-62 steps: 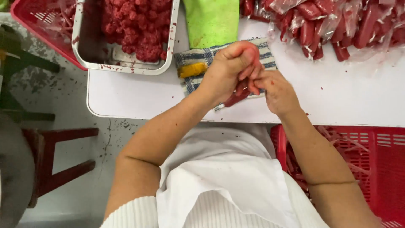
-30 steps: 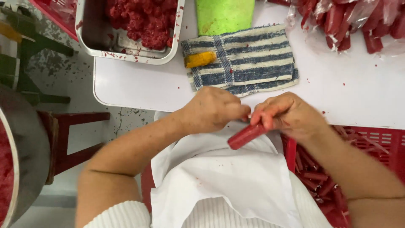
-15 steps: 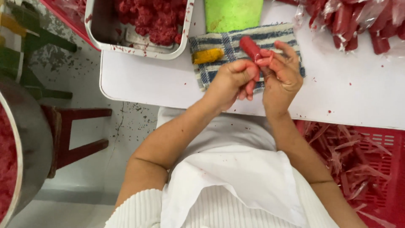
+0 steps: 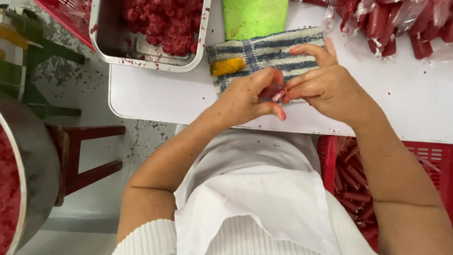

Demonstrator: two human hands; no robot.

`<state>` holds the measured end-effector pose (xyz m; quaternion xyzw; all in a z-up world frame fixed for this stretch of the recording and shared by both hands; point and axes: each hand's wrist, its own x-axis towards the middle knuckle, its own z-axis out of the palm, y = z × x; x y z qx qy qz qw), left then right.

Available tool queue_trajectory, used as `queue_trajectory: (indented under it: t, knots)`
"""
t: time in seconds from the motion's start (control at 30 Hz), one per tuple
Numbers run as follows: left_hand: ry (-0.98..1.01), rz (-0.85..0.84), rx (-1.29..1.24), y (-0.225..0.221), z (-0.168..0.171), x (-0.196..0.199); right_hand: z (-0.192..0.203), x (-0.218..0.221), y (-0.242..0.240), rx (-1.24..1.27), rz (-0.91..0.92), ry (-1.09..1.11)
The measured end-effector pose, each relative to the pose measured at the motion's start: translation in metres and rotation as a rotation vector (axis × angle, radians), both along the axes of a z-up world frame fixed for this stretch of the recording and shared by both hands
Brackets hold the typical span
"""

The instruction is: A person is rapidly twisting and separating small red sausages from a continuous plastic casing on a production table.

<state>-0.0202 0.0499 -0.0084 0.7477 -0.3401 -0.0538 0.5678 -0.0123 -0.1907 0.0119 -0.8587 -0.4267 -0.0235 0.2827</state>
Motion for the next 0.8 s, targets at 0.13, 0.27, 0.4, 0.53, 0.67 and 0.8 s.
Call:
queue_trajectory:
  t: [0.13, 0.27, 0.4, 0.53, 0.67, 0.8]
  knots:
    - [-0.225, -0.089, 0.227, -0.003, -0.017, 0.011, -0.004, 0.008, 0.006, 0.093, 0.109, 0.172]
    - [-0.365, -0.052, 0.042, -0.012, -0.034, 0.012, -0.019, 0.001, -0.001, 0.276, 0.077, 0.427]
    - [-0.519, 0.214, 0.121, -0.025, -0.07, -0.005, -0.088, -0.018, 0.02, 0.716, -0.221, 0.407]
    - [-0.092, 0.315, -0.231, -0.03, -0.086, -0.027, -0.1, -0.034, 0.054, 0.989, -0.456, 0.281]
    - [-0.077, 0.382, -0.334, -0.028, -0.081, -0.019, -0.122, -0.04, 0.057, 1.098, -0.4, 0.308]
    - [-0.298, 0.369, -0.255, -0.022, -0.071, -0.005, -0.113, -0.038, 0.069, 1.008, -0.483, 0.135]
